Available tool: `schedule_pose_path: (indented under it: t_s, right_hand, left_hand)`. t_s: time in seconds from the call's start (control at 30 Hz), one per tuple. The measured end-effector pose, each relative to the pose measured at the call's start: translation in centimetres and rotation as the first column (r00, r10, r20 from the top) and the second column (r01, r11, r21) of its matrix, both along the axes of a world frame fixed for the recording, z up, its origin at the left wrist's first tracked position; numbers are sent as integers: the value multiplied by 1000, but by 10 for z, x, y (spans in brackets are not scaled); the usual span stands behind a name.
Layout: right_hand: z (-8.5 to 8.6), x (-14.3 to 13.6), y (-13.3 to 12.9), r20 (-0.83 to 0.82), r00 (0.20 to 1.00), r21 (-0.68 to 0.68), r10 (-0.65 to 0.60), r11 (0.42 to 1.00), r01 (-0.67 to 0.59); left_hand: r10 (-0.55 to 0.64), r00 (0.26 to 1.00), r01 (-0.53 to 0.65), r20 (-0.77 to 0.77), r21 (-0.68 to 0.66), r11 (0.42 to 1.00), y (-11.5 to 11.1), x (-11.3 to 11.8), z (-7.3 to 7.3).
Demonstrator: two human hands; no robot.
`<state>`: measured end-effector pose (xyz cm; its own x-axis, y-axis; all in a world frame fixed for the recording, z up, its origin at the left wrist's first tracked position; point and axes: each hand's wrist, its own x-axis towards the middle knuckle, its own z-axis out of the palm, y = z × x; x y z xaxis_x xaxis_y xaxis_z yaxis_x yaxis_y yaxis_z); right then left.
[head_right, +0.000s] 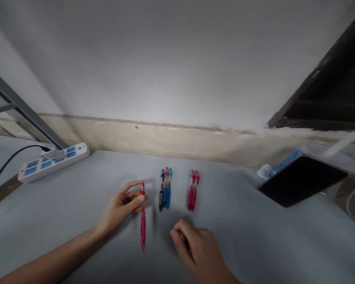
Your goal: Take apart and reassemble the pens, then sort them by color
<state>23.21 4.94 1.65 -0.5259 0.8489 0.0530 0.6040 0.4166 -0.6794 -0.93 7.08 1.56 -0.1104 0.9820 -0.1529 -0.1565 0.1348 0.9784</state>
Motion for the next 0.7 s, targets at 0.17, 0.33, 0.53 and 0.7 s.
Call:
schedule_pose_path:
  t_s: [0.17, 0.33, 0.53, 0.7]
  right_hand:
    - [2, -2, 0, 1, 1000, 34, -2, 999, 2]
    - [3, 0, 2, 87, 996, 187, -16, 982, -1]
    - [-12, 11, 19, 237, 967, 548, -97, 835, -51]
    - [-15, 15, 33, 464, 882, 636, -82, 724, -267]
  left_hand:
    - [5, 995, -1, -96, 43, 999, 43, 6, 10]
    - [53, 992, -48, -118, 47, 998, 68, 16, 6]
    - [-13, 998, 10, -65, -47, 999, 32, 7, 3]
    - [-67, 998, 66, -15, -53, 996, -11, 6, 8]
